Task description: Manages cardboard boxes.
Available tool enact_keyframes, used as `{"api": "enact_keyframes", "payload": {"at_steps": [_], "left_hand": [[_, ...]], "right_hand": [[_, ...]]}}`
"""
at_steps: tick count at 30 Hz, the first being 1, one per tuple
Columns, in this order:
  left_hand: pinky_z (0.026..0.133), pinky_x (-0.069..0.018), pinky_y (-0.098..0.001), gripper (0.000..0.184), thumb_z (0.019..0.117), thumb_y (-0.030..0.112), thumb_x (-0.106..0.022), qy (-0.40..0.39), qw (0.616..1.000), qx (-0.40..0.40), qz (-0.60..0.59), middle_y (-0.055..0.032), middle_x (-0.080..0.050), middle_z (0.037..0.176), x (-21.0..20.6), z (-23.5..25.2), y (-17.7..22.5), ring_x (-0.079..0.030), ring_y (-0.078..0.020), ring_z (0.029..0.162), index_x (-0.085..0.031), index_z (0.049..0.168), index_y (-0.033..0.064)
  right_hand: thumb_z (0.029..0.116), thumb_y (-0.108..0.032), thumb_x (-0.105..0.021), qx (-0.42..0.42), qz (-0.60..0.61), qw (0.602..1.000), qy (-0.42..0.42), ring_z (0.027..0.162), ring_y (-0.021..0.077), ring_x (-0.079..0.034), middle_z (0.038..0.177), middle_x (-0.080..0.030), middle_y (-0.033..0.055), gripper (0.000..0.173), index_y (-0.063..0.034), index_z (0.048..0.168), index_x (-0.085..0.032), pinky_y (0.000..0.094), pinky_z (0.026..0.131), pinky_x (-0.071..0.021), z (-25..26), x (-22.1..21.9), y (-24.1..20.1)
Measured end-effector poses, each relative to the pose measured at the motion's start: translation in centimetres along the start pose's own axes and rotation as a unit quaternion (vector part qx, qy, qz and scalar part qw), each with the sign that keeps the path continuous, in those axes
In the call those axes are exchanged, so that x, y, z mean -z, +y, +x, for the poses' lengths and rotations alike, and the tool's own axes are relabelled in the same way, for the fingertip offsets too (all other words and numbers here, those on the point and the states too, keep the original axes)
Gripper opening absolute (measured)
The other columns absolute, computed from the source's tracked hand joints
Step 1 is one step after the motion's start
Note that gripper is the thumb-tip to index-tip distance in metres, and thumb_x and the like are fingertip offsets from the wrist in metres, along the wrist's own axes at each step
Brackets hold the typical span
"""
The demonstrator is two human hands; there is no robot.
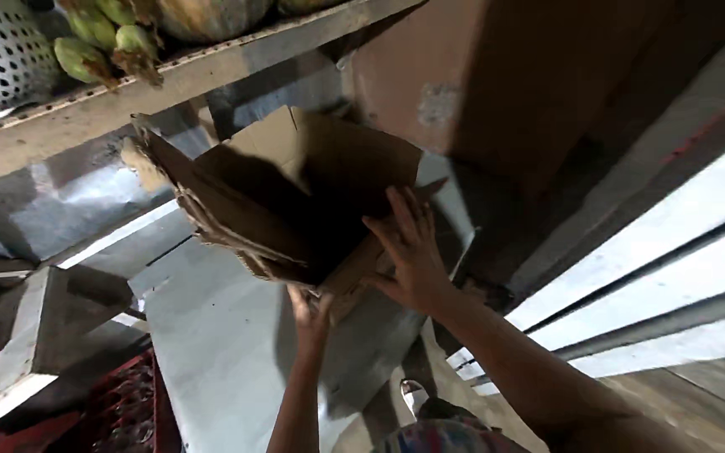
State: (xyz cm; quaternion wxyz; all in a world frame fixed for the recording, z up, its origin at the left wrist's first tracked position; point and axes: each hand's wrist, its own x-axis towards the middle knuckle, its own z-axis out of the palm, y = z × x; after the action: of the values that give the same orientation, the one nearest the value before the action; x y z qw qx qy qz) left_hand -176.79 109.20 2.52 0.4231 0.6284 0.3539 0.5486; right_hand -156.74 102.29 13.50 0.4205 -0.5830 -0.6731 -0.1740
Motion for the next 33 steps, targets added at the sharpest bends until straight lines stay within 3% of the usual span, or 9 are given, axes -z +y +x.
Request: {"api": "enact_keyframes", "payload": {"at_steps": [5, 10, 15, 17, 20, 22, 25, 30, 33], "left_hand": [[0.119, -0.0355, -0.0453, 0.077, 0.1029, 0.025, -0.058, -0.022, 0.992, -0.066, 0.107, -0.0393, -0.026, 0.158, -5.0, 3.8, -1.9, -0.035, -0.0418, 0.148, -0.019, 0.154, -0.0168], [0.115, -0.0422, -0.0447, 0.086, 0.1029, 0.048, -0.045, -0.062, 0.998, 0.031, -0.012, -0.0238, -0.008, 0.169, -7.2, 9.5, -2.5, -0.028, -0.0273, 0.153, -0.006, 0.163, 0.0009], [0.115, -0.0395, -0.0408, 0.079, 0.1051, 0.039, -0.044, -0.083, 0.995, 0.037, -0.029, -0.0315, -0.019, 0.164, -11.5, 15.8, -2.2, -0.034, -0.0291, 0.149, -0.013, 0.159, -0.0083], [0.112, -0.0452, -0.0417, 0.084, 0.1030, 0.058, -0.038, -0.028, 0.998, 0.022, -0.056, -0.0221, -0.035, 0.160, -12.3, 18.8, -1.2, -0.044, -0.0225, 0.143, -0.023, 0.159, -0.0018], [0.113, -0.0433, -0.0431, 0.101, 0.0886, 0.086, -0.035, 0.068, 0.992, -0.032, -0.100, -0.0019, -0.031, 0.165, -13.0, 24.1, 2.4, -0.042, -0.0143, 0.143, -0.009, 0.165, 0.0245], [0.111, -0.0430, -0.0476, 0.092, 0.0931, 0.072, -0.049, 0.078, 0.993, -0.047, -0.079, 0.0007, -0.027, 0.167, -14.0, 25.8, 3.9, -0.039, -0.0157, 0.145, -0.010, 0.165, 0.0301], [0.119, -0.0293, -0.0596, 0.089, 0.0981, 0.054, -0.059, 0.001, 0.998, -0.040, 0.042, -0.0126, -0.003, 0.172, -15.9, 26.9, 5.0, -0.016, -0.0331, 0.156, -0.009, 0.166, 0.0258], [0.107, -0.0243, -0.0798, 0.089, 0.0913, 0.069, -0.056, -0.045, 0.982, 0.013, 0.183, -0.0103, -0.004, 0.173, -17.8, 28.7, 4.3, -0.009, -0.0444, 0.156, -0.018, 0.165, 0.0363], [0.110, -0.0211, -0.0795, 0.086, 0.0952, 0.068, -0.051, -0.057, 0.983, -0.009, 0.175, -0.0117, -0.004, 0.173, -17.7, 28.7, 3.8, -0.008, -0.0423, 0.156, -0.017, 0.165, 0.0314]], "right_hand": [[0.0874, -0.057, -0.072, -0.053, 0.027, 0.998, 0.028, 0.155, 0.0429, -0.020, 0.168, -0.022, 0.0223, 0.079, -0.0102, 0.147, -0.052, 0.0636, 0.122, -0.0240, 1.9, -1.3, 3.3], [0.0845, -0.061, -0.072, -0.055, 0.035, 0.997, 0.035, 0.150, 0.0472, -0.028, 0.156, -0.042, 0.0228, 0.066, -0.0062, 0.120, -0.065, 0.0637, 0.117, -0.0321, 4.1, -2.2, 7.0], [0.0833, -0.065, -0.071, -0.078, 0.013, 0.994, 0.077, 0.148, 0.0493, -0.031, 0.160, -0.033, 0.0284, 0.075, -0.0013, 0.123, -0.060, 0.0617, 0.115, -0.0378, 6.4, -5.1, 11.6], [0.0855, -0.060, -0.073, -0.078, -0.010, 0.993, 0.084, 0.149, 0.0500, -0.030, 0.160, -0.033, 0.0291, 0.070, 0.0004, 0.119, -0.061, 0.0621, 0.116, -0.0363, 7.7, -5.1, 13.4], [0.0896, -0.055, -0.070, -0.031, -0.011, 0.996, 0.079, 0.148, 0.0491, -0.033, 0.155, -0.044, 0.0237, 0.056, -0.0026, 0.108, -0.063, 0.0618, 0.116, -0.0350, 9.1, -5.0, 15.1], [0.0924, -0.048, -0.070, -0.004, 0.014, 0.997, 0.077, 0.144, 0.0480, -0.038, 0.144, -0.055, 0.0231, 0.046, -0.0032, 0.101, -0.063, 0.0588, 0.115, -0.0386, 9.0, -5.4, 15.4], [0.0905, -0.039, -0.071, -0.004, 0.026, 0.997, 0.077, 0.140, 0.0459, -0.043, 0.131, -0.063, 0.0200, 0.034, -0.0059, 0.097, -0.066, 0.0565, 0.114, -0.0395, 9.0, -5.2, 14.9], [0.0919, -0.057, -0.065, -0.007, 0.016, 0.998, 0.057, 0.142, 0.0444, -0.041, 0.132, -0.063, 0.0178, 0.053, -0.0068, 0.107, -0.070, 0.0583, 0.115, -0.0376, 9.9, -5.0, 14.4], [0.0907, -0.054, -0.070, -0.028, 0.053, 0.995, 0.081, 0.148, 0.0362, -0.037, 0.155, -0.044, 0.0228, 0.063, -0.0073, 0.133, -0.062, 0.0513, 0.118, -0.0383, 9.3, -5.0, 15.0]]}}
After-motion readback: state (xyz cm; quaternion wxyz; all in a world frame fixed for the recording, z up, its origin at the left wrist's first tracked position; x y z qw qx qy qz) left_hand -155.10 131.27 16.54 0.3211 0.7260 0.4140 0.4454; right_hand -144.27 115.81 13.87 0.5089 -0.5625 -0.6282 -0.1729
